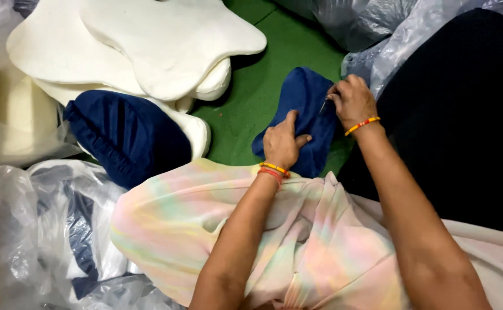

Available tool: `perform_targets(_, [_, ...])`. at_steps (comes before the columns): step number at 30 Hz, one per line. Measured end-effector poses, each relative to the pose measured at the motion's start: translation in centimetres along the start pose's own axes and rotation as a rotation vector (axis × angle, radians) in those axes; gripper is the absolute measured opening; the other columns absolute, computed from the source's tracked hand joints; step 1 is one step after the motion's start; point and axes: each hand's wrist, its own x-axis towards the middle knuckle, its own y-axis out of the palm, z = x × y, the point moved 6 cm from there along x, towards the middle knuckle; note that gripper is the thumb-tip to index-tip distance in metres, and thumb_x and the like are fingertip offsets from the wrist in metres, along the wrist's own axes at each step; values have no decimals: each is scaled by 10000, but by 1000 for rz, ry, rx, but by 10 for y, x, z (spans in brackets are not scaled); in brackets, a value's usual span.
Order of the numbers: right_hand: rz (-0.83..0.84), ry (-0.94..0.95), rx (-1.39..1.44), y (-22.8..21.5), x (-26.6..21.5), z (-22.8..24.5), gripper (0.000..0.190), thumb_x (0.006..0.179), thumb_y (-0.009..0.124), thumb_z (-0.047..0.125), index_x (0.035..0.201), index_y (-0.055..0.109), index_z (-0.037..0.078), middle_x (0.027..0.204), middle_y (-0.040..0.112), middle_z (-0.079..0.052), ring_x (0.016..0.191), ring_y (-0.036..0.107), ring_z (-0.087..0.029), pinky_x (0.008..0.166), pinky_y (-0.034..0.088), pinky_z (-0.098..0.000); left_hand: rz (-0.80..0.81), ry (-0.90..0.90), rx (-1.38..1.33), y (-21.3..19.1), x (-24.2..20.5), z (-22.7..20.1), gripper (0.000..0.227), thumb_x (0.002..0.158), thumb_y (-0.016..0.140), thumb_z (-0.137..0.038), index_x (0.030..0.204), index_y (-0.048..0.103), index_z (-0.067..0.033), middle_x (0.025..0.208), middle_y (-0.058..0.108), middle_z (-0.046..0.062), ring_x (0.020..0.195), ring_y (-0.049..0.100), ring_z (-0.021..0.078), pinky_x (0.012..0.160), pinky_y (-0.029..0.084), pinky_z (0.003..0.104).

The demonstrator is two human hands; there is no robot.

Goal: The person sits on the floor and pulls navy fabric covers over white contoured foam shoulder pads, stretching and tucking the fabric to fit each pad, then sets the covered pad aside and picks up the next foam pad and cover.

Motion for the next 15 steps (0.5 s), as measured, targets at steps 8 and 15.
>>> perform_targets(8, [185,148,114,12,6,-23,141,949,743,206,945,727,67,970,650,-167,971,637,-385,841,505,-475,20,19,-12,-10,-2,-2,706,777,823,-390,1351,526,-106,1032,732,167,997,688,365,878,500,489])
perform_targets(15, [431,191,176,-15,22,13,244,937,698,277,975,740,40,991,714,-182,971,676,-384,839,517,-485,-262,327,-67,-61,-4,-50,562,703,711,-137,1254,604,-105,1261,616,154,1195,574,368,1004,456,449])
